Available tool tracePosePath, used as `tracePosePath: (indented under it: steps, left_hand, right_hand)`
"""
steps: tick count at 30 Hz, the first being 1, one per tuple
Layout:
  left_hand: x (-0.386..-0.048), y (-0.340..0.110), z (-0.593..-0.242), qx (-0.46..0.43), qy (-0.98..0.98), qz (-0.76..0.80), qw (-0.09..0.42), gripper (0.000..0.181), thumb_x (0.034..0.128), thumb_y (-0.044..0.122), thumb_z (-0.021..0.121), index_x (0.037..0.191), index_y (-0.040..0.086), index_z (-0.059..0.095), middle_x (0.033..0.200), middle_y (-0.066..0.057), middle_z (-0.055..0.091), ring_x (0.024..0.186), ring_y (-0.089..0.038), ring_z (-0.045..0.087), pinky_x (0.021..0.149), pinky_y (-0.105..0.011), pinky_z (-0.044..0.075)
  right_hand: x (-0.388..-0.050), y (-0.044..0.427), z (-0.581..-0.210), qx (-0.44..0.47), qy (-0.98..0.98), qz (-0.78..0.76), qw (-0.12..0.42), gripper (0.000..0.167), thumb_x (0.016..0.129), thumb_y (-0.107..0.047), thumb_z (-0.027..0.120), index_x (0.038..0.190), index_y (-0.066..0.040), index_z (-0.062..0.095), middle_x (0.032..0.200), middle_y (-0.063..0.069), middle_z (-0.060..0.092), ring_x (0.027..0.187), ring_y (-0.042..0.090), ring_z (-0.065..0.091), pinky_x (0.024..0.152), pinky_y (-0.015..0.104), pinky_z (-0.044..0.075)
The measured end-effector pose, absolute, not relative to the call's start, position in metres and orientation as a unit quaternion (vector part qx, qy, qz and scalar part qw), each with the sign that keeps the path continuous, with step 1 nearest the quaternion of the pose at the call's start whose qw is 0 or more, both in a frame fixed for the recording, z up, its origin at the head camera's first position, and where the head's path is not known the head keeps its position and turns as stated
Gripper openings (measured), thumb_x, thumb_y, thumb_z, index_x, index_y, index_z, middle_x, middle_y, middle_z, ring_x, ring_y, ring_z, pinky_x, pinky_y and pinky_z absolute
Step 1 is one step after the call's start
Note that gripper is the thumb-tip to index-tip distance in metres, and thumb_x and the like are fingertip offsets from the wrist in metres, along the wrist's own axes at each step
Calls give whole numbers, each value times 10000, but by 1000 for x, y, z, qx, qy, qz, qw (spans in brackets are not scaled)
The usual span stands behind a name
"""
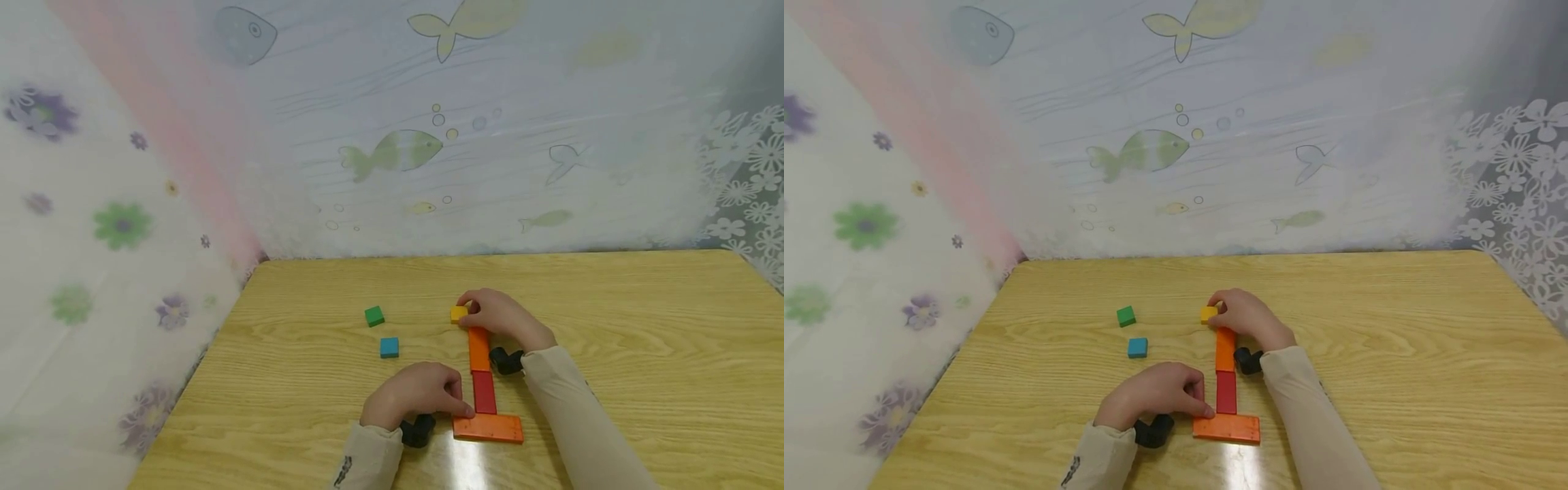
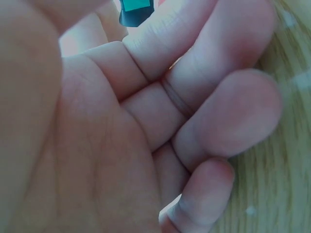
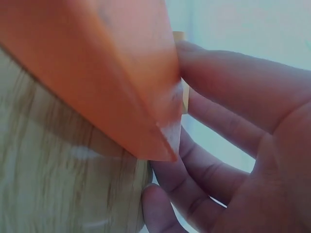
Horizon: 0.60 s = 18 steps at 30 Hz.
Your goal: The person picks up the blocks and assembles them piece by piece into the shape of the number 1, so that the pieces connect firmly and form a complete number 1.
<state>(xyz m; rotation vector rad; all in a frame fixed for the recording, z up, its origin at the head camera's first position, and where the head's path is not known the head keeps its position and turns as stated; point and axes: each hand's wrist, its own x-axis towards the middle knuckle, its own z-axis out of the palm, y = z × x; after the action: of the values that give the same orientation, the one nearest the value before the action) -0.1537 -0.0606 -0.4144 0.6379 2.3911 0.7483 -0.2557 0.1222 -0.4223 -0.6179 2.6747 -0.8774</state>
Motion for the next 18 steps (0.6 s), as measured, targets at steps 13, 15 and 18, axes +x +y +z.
tracePosePath:
  steps: [13, 15, 18]
  left_hand:
    - [-153, -61, -414, 211, 885, 305, 281, 263, 746, 391, 700, 888, 223, 556, 657, 43, 534, 540, -113, 471, 498, -252, 363]
    - [-153, -61, -414, 203, 885, 310, 280, 310, 738, 394, 707, 936, 222, 542, 657, 36, 533, 528, -125, 469, 484, -260, 357]
    - [-153, -60, -414, 196, 886, 314, 279, 379, 729, 394, 716, 999, 216, 519, 656, 32, 538, 517, -135, 472, 469, -267, 356]
  right_hand:
    - [-257, 124, -426, -217, 918, -309, 124, 336, 832, -222, 629, 1133, -85, 569, 932, 49, 575, 778, 172, 512, 727, 347, 429]
    - [-258, 125, -427, -214, 918, -311, 123, 336, 835, -222, 624, 1133, -77, 568, 939, 57, 574, 785, 181, 512, 733, 357, 428]
    - [-259, 125, -429, -199, 921, -316, 114, 335, 839, -241, 617, 1134, -89, 568, 954, 55, 577, 806, 182, 518, 748, 358, 425]
